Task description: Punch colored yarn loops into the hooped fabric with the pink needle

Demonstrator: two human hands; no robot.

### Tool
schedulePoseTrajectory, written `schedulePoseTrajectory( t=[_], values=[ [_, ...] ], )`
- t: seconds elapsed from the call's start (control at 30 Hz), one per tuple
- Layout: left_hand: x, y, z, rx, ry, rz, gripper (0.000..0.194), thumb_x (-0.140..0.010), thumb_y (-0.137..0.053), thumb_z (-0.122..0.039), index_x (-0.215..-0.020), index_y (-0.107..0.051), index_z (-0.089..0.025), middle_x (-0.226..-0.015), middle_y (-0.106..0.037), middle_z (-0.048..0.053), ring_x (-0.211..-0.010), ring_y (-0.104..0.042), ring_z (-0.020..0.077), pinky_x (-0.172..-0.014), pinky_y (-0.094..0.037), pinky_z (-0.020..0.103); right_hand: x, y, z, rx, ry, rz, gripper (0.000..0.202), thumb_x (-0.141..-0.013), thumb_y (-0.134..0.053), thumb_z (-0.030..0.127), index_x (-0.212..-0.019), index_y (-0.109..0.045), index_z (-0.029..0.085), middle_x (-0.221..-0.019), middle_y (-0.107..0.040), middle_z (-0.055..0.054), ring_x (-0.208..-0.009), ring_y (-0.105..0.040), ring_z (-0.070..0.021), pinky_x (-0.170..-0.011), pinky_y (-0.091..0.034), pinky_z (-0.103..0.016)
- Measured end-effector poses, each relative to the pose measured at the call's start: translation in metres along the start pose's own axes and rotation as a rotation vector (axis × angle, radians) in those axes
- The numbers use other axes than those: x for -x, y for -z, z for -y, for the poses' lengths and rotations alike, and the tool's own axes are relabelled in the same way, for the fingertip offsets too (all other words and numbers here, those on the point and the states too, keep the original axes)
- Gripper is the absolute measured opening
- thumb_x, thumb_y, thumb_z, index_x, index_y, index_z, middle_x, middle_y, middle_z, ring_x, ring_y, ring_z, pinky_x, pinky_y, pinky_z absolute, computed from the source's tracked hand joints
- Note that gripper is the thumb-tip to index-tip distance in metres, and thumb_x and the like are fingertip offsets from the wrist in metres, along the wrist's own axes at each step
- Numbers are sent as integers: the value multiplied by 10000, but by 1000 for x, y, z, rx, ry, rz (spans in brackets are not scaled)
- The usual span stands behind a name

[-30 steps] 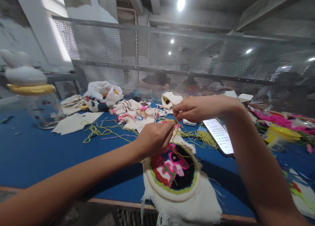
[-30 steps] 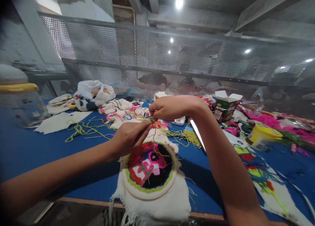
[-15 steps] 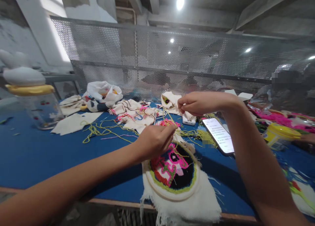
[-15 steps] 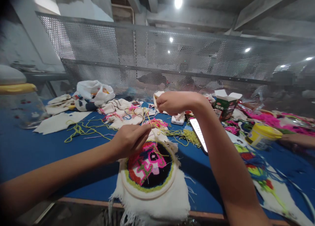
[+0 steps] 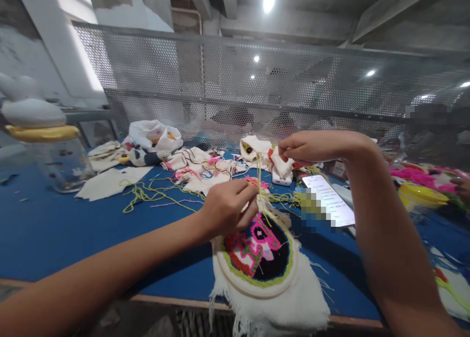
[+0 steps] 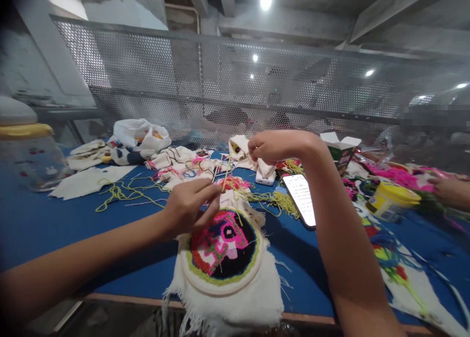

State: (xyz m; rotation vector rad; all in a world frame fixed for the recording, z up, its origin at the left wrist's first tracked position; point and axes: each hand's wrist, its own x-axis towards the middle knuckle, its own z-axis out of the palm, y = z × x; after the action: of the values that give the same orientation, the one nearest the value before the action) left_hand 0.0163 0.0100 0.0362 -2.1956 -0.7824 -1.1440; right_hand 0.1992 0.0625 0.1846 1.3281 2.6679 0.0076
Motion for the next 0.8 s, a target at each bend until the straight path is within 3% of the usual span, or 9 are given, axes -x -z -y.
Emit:
schedulePoseTrajectory(
  t=[0.07, 0.13, 0.2, 0.3, 0.4, 0.57, 0.67, 0.73, 0.8],
  values=[
    [-4, 2, 3, -20, 148, -69, 194, -776, -472, -228, -834, -631, -134, -871, -572, 118, -824, -543, 212, -688, -466, 353, 4, 1, -2, 8, -10, 14, 126, -751, -398, 158, -768, -522, 172, -658, -521, -5, -575, -455, -114, -518, -302, -234],
    [-8, 2, 9, 54, 325, -121, 259, -784, -492, -274, -958, -617, -128, -1086, -498, 160, -1058, -454, 264, -867, -397, 444, 8, 2, 4, 37, -1, 35, 146, -764, -396, 168, -792, -539, 178, -665, -543, -8, -582, -470, -120, -524, -305, -236],
    [-12, 1, 15, 304, 483, -110, 332, -810, -489, -317, -1067, -559, -120, -1130, -494, 158, -1095, -446, 246, -909, -375, 438, 10, 0, 17, 81, 42, 55, 164, -775, -393, 167, -806, -554, 180, -679, -557, -11, -578, -470, -118, -516, -301, -234],
    [-15, -5, 23, 867, 629, 25, 337, -826, -483, -376, -1043, -556, -129, -947, -622, 96, -902, -578, 183, -803, -455, 344, 6, -8, 41, 165, 162, 55, 191, -776, -399, 132, -832, -577, 173, -717, -574, -17, -584, -462, -110, -514, -292, -231],
    [-15, -10, 29, 1165, 751, 79, 256, -789, -548, -373, -812, -624, -129, -695, -642, 30, -678, -603, 125, -665, -476, 248, -2, -16, 56, 231, 190, 31, 226, -782, -388, 117, -846, -600, 161, -736, -588, -26, -580, -452, -106, -514, -284, -234],
    [-12, -12, 38, 1216, 940, 96, 227, -722, -628, -343, -775, -649, -123, -590, -613, -4, -366, -428, 38, -359, -347, 173, -2, -13, 48, 233, 120, 24, 231, -779, -409, 123, -861, -622, 165, -726, -598, -21, -564, -469, -103, -504, -281, -228],
    [-13, -11, 42, 1161, 949, 144, 230, -733, -608, -348, -740, -663, -125, -542, -597, -6, -331, -356, 26, -324, -288, 166, 7, -8, 32, 168, 75, 32, 246, -775, -416, 112, -899, -618, 177, -721, -609, -14, -553, -491, -99, -514, -295, -217],
    [-13, -11, 44, 1130, 907, 229, 228, -728, -605, -354, -740, -666, -134, -542, -600, -2, -343, -368, 36, -338, -298, 170, 14, -8, 16, 150, 79, -44, 238, -788, -420, 131, -919, -615, 165, -708, -616, -21, -562, -504, -105, -535, -306, -218],
    [-12, -14, 48, 1036, 820, 395, 260, -762, -546, -380, -746, -659, -146, -556, -609, 9, -382, -428, 64, -375, -333, 183, 20, -14, -1, 147, 90, -179, 230, -804, -428, 163, -946, -609, 154, -710, -625, -34, -598, -521, -119, -563, -318, -221]
  ],
)
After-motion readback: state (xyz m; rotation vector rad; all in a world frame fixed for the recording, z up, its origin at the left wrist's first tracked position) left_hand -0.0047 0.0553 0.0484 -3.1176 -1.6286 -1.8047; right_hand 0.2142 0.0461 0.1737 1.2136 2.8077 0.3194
